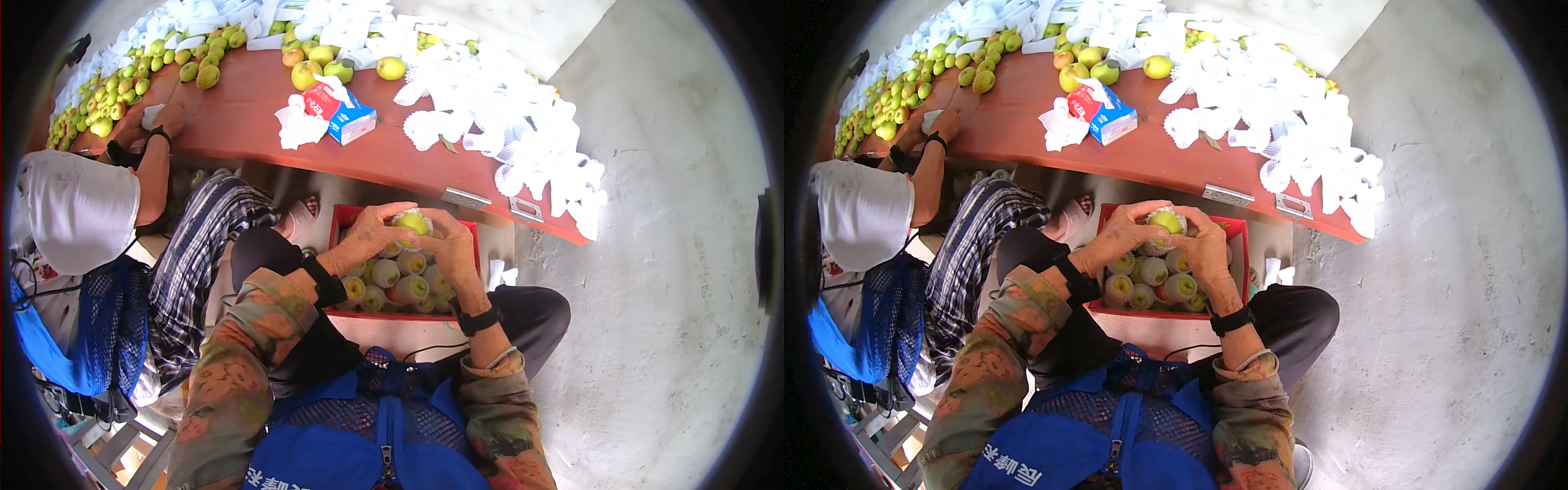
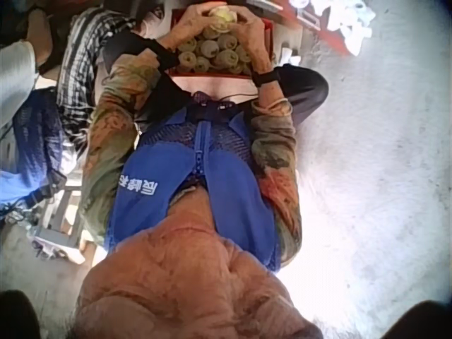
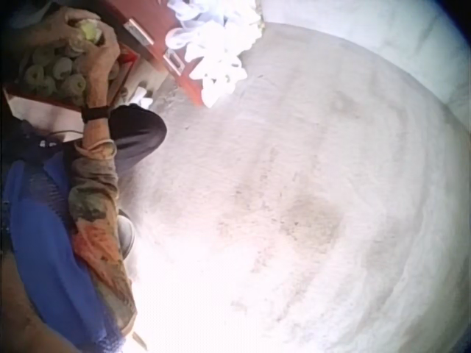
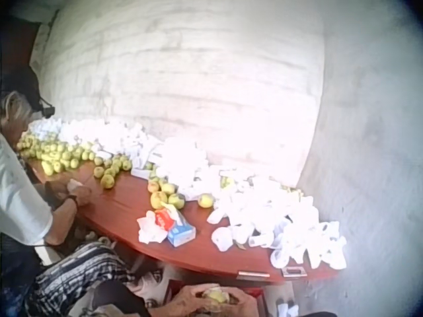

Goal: Placing foam protection sleeves on apples and arranging them into a cardboard box.

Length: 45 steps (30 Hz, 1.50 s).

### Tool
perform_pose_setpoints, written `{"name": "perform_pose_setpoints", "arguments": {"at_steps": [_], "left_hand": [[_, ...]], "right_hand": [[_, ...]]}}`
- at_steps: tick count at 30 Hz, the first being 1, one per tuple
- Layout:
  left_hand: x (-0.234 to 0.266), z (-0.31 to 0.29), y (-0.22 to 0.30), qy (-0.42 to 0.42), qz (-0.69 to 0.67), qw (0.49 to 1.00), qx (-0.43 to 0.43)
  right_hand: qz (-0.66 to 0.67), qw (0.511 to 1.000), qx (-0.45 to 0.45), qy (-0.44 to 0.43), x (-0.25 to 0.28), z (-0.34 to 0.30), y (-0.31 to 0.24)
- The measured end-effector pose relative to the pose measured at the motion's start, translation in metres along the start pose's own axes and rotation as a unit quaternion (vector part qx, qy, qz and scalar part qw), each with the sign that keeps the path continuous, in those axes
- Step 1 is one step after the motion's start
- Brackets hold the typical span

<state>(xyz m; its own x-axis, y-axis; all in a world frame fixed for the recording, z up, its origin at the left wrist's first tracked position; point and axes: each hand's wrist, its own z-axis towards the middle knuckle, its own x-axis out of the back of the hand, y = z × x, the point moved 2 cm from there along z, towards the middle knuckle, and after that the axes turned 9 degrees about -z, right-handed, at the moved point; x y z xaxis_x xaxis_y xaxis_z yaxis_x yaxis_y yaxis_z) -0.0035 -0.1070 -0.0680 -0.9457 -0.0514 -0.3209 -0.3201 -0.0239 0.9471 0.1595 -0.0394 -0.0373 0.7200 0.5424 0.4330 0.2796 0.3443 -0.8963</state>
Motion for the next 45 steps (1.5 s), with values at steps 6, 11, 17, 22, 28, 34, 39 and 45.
{"name": "perform_pose_setpoints", "arguments": {"at_steps": [6, 11, 17, 22, 28, 34, 39, 45], "left_hand": [[0.001, 0.002, -0.001, 0.030, 0.040, 0.997, -0.065], [-0.003, 0.005, 0.003, 0.037, 0.064, 0.992, -0.104], [0.003, 0.006, -0.001, 0.032, 0.121, 0.989, -0.084], [-0.002, 0.005, 0.011, 0.020, 0.135, 0.985, -0.107], [-0.007, 0.005, 0.020, 0.037, 0.169, 0.974, -0.145], [-0.011, 0.004, 0.021, 0.052, 0.202, 0.964, -0.167], [-0.007, -0.003, 0.017, 0.061, 0.148, 0.975, -0.156], [0.006, -0.023, 0.022, 0.048, 0.207, 0.974, -0.075]], "right_hand": [[0.021, 0.999, -0.020, 0.031, -0.004, 0.002, -0.003], [-0.003, 0.999, -0.015, -0.036, 0.007, 0.009, -0.012], [0.068, 0.993, -0.016, -0.094, 0.006, 0.010, -0.018], [0.028, 0.998, 0.013, -0.055, 0.004, 0.006, -0.011], [0.049, 0.999, -0.018, -0.006, 0.001, 0.003, -0.008], [0.021, 0.999, -0.028, 0.030, -0.001, 0.000, -0.007], [0.031, 0.993, 0.028, 0.106, -0.022, -0.009, 0.010], [-0.069, 0.988, 0.067, 0.120, -0.034, -0.024, -0.008]]}}
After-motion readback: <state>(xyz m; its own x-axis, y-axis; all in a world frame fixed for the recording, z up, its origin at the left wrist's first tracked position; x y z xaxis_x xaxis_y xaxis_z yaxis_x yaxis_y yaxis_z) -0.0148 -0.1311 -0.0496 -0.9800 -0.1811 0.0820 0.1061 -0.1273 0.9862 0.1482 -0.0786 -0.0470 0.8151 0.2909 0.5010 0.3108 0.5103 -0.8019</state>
